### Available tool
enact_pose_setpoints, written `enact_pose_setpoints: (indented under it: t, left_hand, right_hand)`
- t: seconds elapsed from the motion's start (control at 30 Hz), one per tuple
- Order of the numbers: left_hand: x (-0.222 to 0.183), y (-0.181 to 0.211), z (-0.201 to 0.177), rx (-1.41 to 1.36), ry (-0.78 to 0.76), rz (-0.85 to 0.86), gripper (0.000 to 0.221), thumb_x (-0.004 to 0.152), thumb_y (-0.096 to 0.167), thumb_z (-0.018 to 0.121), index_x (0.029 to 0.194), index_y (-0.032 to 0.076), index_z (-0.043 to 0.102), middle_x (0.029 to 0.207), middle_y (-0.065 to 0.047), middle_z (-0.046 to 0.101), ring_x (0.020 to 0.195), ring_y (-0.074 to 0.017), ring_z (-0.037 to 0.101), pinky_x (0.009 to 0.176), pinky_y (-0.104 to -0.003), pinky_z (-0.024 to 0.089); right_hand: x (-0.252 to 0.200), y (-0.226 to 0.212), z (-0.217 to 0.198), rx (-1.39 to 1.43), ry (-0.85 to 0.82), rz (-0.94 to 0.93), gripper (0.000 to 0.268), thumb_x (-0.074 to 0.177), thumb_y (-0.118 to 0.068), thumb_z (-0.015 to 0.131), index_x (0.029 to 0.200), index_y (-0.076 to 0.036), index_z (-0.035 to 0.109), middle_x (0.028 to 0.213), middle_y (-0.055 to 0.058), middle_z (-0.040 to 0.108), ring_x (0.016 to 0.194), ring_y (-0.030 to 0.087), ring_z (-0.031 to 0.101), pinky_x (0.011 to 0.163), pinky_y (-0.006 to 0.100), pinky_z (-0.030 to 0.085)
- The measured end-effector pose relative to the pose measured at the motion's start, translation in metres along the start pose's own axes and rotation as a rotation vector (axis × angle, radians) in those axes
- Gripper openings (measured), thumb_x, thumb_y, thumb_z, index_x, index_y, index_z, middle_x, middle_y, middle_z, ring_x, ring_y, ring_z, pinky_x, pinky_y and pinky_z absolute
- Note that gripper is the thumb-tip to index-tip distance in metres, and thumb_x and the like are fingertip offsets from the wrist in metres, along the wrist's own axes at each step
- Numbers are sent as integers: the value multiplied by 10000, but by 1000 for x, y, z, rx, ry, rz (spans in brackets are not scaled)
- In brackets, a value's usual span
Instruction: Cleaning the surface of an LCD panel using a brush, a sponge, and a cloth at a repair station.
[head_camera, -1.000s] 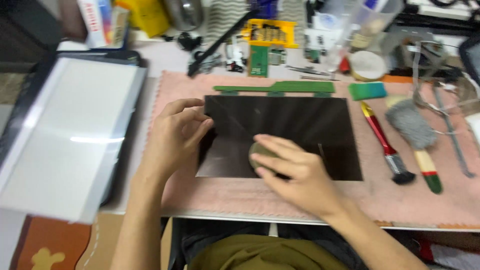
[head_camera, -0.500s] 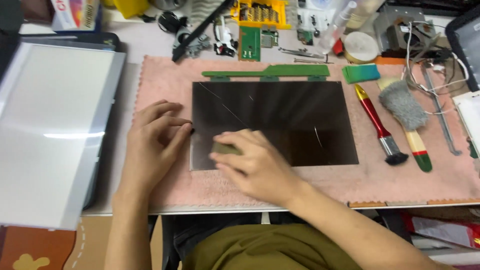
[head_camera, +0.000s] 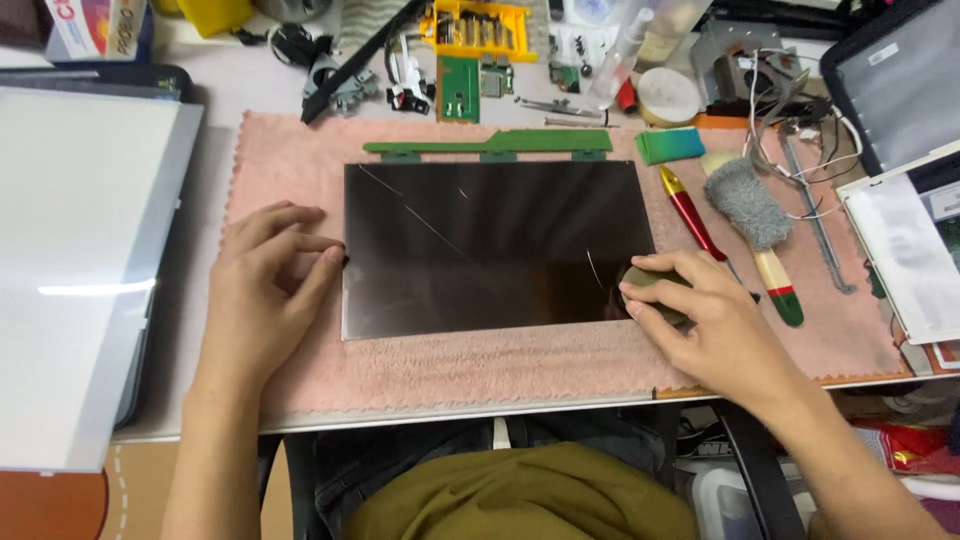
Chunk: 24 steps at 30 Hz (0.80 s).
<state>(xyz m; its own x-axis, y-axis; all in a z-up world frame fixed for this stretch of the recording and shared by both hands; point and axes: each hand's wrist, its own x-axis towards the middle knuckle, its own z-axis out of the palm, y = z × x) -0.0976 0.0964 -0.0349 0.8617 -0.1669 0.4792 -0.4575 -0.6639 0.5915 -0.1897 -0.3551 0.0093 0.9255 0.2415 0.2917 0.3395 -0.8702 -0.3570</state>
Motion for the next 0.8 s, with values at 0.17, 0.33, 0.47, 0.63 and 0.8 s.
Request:
enact_pose_setpoints:
  t: [0.17, 0.33, 0.47, 0.63, 0.8]
  left_hand:
    - [2, 0, -1, -12, -28, 25, 125, 1119, 168, 798, 1165, 85, 878, 1355, -137, 801, 1398, -405, 686, 1204, -546, 516]
    - [2, -3, -3, 2, -81, 46, 329, 1189, 156, 563, 1387, -9, 767, 1385, -191, 790, 1414, -405, 665, 1236, -531, 463]
    - [5, -10, -3, 14, -76, -2, 544, 1021, -26, 670, 1558, 59, 695, 1395, -199, 784, 1401, -463, 678, 1221, -586, 507]
    - [3, -8, -2, -22, -64, 2, 542, 1007, -16, 689, 1545, 51, 700, 1351, -200, 785, 1387, -465, 685, 1199, -576, 521]
    - [3, -4, 0, 17, -62, -38, 486, 1059, 52, 733, 1544, 54, 715, 1353, -161, 792, 1441, -436, 669, 1252, -567, 485]
  right_hand:
    - [47, -43, 7, 83, 36, -78, 272, 1039, -201, 828, 1304, -155, 871, 1448, 123, 803, 1283, 350, 755, 1129, 525, 581]
    - [97, -118, 82, 327, -19, -187, 345, 1090, -194, 757, 1425, -147, 822, 1591, 138, 688, 1511, 335, 569, 1343, 561, 414]
    - [121, -166, 144, 284, 78, -426, 254, 1064, -103, 758, 1286, -28, 855, 1447, 279, 730, 1426, 479, 658, 1168, 554, 547]
    - [104, -143, 146, 300, 33, -369, 269, 1083, -134, 735, 1301, -32, 854, 1425, 243, 738, 1432, 439, 667, 1135, 513, 558]
    - [45, -57, 56, 190, 63, -8, 205, 1042, -149, 795, 1186, -80, 924, 1395, 196, 781, 1353, 429, 715, 1163, 496, 570]
